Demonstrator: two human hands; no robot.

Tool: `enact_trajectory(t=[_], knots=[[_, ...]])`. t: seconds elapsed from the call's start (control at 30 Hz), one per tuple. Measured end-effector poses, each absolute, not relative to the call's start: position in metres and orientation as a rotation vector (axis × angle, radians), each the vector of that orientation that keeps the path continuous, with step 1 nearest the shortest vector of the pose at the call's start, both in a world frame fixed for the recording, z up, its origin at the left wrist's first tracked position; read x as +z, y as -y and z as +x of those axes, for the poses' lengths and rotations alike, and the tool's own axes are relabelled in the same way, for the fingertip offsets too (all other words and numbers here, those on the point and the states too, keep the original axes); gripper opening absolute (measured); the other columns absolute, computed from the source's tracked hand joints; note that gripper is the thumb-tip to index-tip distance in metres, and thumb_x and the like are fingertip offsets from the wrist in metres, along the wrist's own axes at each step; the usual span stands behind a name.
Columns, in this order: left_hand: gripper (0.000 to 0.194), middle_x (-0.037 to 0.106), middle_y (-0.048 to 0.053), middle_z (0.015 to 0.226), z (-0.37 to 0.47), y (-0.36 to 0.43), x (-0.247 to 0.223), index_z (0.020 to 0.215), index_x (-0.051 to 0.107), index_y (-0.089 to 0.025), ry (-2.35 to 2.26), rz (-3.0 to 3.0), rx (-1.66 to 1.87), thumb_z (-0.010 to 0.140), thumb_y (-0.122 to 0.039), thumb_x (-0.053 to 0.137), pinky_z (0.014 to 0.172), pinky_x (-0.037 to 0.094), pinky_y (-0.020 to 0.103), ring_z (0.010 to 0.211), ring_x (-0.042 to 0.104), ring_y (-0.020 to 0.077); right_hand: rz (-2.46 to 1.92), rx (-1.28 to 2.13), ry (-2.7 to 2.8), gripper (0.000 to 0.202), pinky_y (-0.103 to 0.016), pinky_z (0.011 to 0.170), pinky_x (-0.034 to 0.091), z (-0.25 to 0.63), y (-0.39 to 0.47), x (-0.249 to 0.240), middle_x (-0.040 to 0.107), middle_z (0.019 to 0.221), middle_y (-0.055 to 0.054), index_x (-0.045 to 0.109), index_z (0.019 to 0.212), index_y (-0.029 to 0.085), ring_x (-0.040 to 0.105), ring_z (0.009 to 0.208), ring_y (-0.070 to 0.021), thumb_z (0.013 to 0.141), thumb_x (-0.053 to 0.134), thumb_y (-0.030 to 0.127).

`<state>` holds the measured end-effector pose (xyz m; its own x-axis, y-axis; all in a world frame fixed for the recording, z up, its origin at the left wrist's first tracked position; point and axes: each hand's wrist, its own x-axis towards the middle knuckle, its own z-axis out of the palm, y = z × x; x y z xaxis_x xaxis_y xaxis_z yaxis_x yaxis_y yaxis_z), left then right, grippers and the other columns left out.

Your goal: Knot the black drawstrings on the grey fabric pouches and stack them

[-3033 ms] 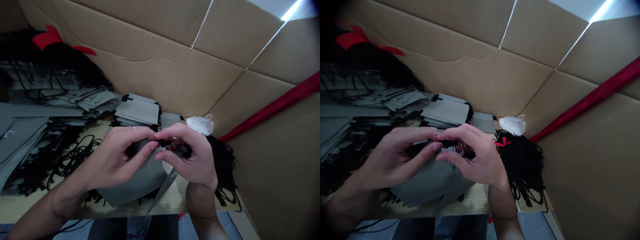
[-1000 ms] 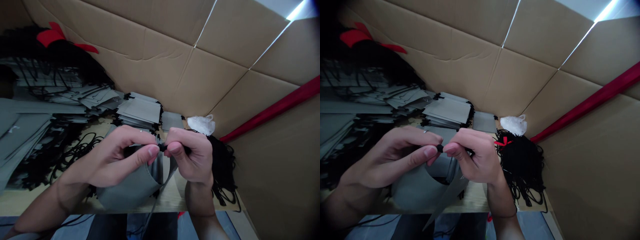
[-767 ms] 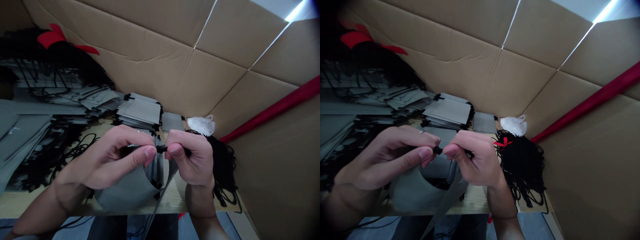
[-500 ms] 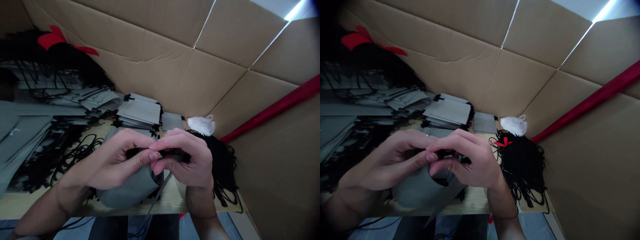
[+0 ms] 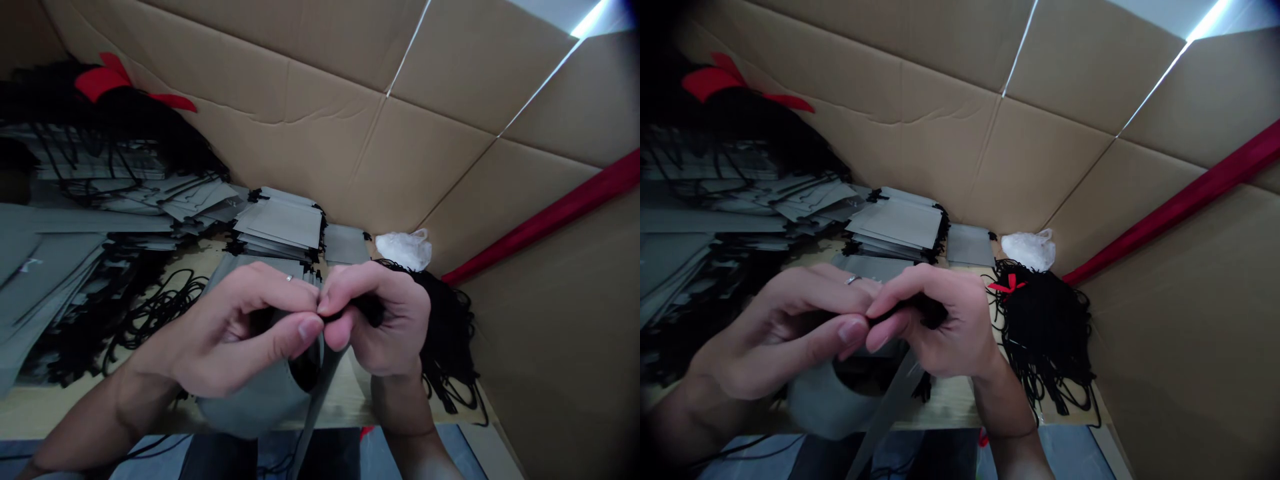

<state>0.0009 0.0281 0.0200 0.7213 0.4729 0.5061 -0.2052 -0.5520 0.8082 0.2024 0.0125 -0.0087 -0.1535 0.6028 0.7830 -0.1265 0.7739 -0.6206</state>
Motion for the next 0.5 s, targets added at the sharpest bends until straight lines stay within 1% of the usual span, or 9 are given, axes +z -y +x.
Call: enact_trajectory(t=[0.07,0.13,0.23,0.3,0.37,0.43,0.5], knots=[[0.034,0.051,-0.003,0.066,0.002,-0.025,0.021,0.077,0.062,-0.018,-0.185,1.938,0.916,0.111,-0.018,0.057,0.056,0.038,0.026,0.058,0.048,0.0108,-0.373,0.695,1.581,0.026,-0.023,0.056,0.056,0.2,-0.011,-0.007,0.078,0.076,0.001,0.079,0.095,0.021,0.072,0.062,-0.012,0.095,0.095,0.042],[0.036,0.049,-0.004,0.065,0.002,-0.021,0.021,0.076,0.06,-0.018,-0.281,1.922,0.978,0.111,-0.017,0.056,0.056,0.035,0.026,0.058,0.045,0.0101,-0.384,0.697,1.596,0.025,-0.023,0.058,0.059,0.201,-0.01,-0.004,0.079,0.079,0.001,0.079,0.099,0.022,0.074,0.065,-0.0125,0.095,0.095,0.04],[0.038,0.049,-0.005,0.066,0.001,-0.017,0.02,0.076,0.061,-0.018,-0.46,1.923,1.02,0.113,-0.018,0.053,0.056,0.033,0.023,0.06,0.045,0.0087,-0.445,0.624,1.646,0.029,-0.023,0.059,0.062,0.205,-0.011,0.001,0.086,0.093,-0.001,0.082,0.114,0.025,0.079,0.069,-0.0136,0.091,0.099,0.03],[0.041,0.05,-0.005,0.065,0.0,-0.018,0.019,0.075,0.058,-0.018,-0.478,1.928,0.987,0.115,-0.021,0.052,0.057,0.035,0.021,0.061,0.045,0.0083,-0.404,0.51,1.653,0.035,-0.025,0.06,0.064,0.208,-0.015,0.002,0.088,0.096,-0.002,0.083,0.122,0.025,0.079,0.07,-0.0147,0.091,0.099,0.022],[0.044,0.048,-0.006,0.065,-0.001,-0.021,0.019,0.073,0.055,-0.018,-0.448,1.922,0.956,0.117,-0.024,0.05,0.056,0.035,0.021,0.061,0.044,0.0083,-0.306,0.376,1.655,0.034,-0.027,0.062,0.065,0.209,-0.02,0.001,0.088,0.091,-0.002,0.084,0.122,0.024,0.079,0.069,-0.0157,0.091,0.097,0.016],[0.045,0.048,-0.006,0.066,0.0,-0.025,0.02,0.074,0.054,-0.018,-0.413,1.923,0.924,0.117,-0.024,0.048,0.055,0.034,0.021,0.06,0.043,0.0082,-0.248,0.274,1.656,0.029,-0.028,0.061,0.063,0.21,-0.025,0.0,0.087,0.086,-0.002,0.086,0.117,0.021,0.078,0.068,-0.016,0.091,0.096,0.011],[0.043,0.05,-0.005,0.067,0.0,-0.027,0.021,0.076,0.058,-0.018,-0.407,1.93,0.915,0.118,-0.024,0.048,0.055,0.034,0.021,0.061,0.044,0.0083,-0.269,0.208,1.658,0.024,-0.028,0.058,0.062,0.211,-0.028,-0.001,0.086,0.083,-0.002,0.086,0.112,0.02,0.077,0.066,-0.0161,0.092,0.095,0.009]])
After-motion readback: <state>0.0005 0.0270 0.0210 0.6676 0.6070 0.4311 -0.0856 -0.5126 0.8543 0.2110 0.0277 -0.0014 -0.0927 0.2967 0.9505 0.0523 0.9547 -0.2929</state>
